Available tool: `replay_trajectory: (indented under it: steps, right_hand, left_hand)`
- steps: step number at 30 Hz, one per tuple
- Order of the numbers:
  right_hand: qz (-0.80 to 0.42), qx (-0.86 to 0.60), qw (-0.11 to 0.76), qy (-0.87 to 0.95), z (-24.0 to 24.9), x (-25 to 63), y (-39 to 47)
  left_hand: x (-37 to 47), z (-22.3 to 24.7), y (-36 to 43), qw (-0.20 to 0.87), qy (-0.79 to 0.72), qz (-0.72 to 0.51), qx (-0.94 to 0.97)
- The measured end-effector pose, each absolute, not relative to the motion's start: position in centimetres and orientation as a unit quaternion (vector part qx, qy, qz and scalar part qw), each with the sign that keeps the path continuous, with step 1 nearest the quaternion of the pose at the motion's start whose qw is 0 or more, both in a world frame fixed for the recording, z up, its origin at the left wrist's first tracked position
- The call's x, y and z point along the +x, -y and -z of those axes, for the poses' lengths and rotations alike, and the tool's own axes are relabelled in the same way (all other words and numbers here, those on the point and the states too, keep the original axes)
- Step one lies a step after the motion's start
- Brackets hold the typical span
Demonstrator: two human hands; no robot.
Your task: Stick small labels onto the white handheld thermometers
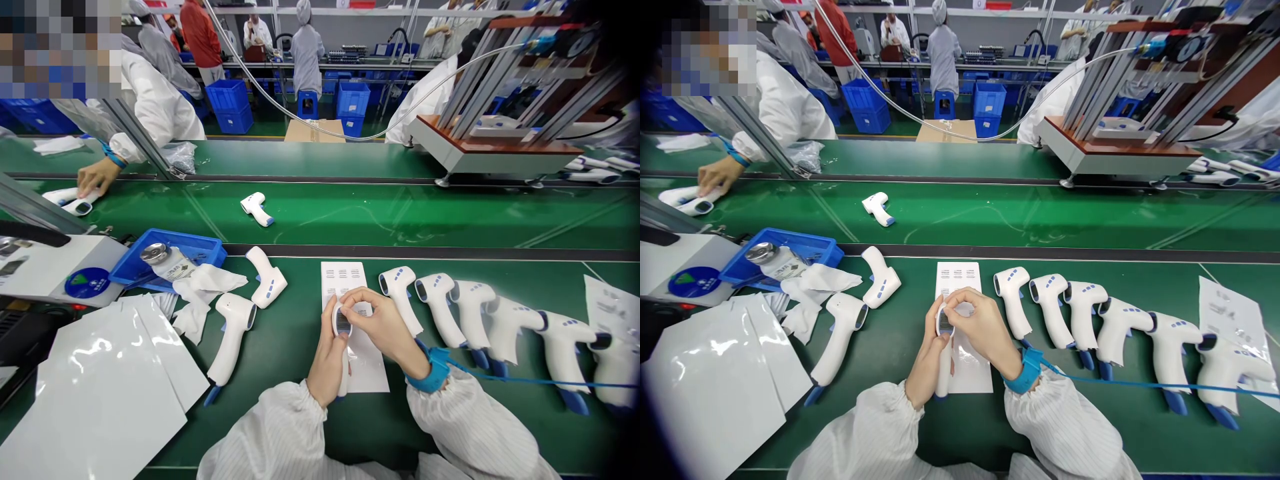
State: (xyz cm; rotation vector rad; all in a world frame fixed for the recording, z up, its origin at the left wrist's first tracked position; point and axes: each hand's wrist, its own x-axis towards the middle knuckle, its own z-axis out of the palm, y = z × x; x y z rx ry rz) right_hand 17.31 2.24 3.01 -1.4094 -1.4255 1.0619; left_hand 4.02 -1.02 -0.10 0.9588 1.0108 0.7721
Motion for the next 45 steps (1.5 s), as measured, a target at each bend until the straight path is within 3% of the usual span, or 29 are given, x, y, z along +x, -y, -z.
replay_trajectory:
  steps: [7,22,33,39,45]
  right_hand:
    - [-0.419,-0.565,0.42,0.573,-2.8,17.3,-2.4]
    - [-0.408,-0.585,0.408,0.57,-2.8,17.4,-1.8]
    - [-0.403,-0.546,0.42,0.603,-4.1,17.8,-0.7]
    - [-0.463,-0.578,0.367,0.563,-4.7,17.2,0.0]
    - [-0.591,-0.544,0.391,0.449,-4.6,18.0,-1.1]
  left_hand:
    - [4.0,0.4,1.0,0.657,-0.478,-0.359,0.459]
    - [4.0,-1.4,-0.4,0.681,-0.495,-0.358,0.403]
    - [3.1,-3.2,0.0,0.604,-0.53,-0.345,0.485]
    - [3.1,-3.1,0.1,0.6,-0.527,-0.353,0.487]
    - [2.8,-3.2,-0.2,0.661,-0.513,-0.321,0.443]
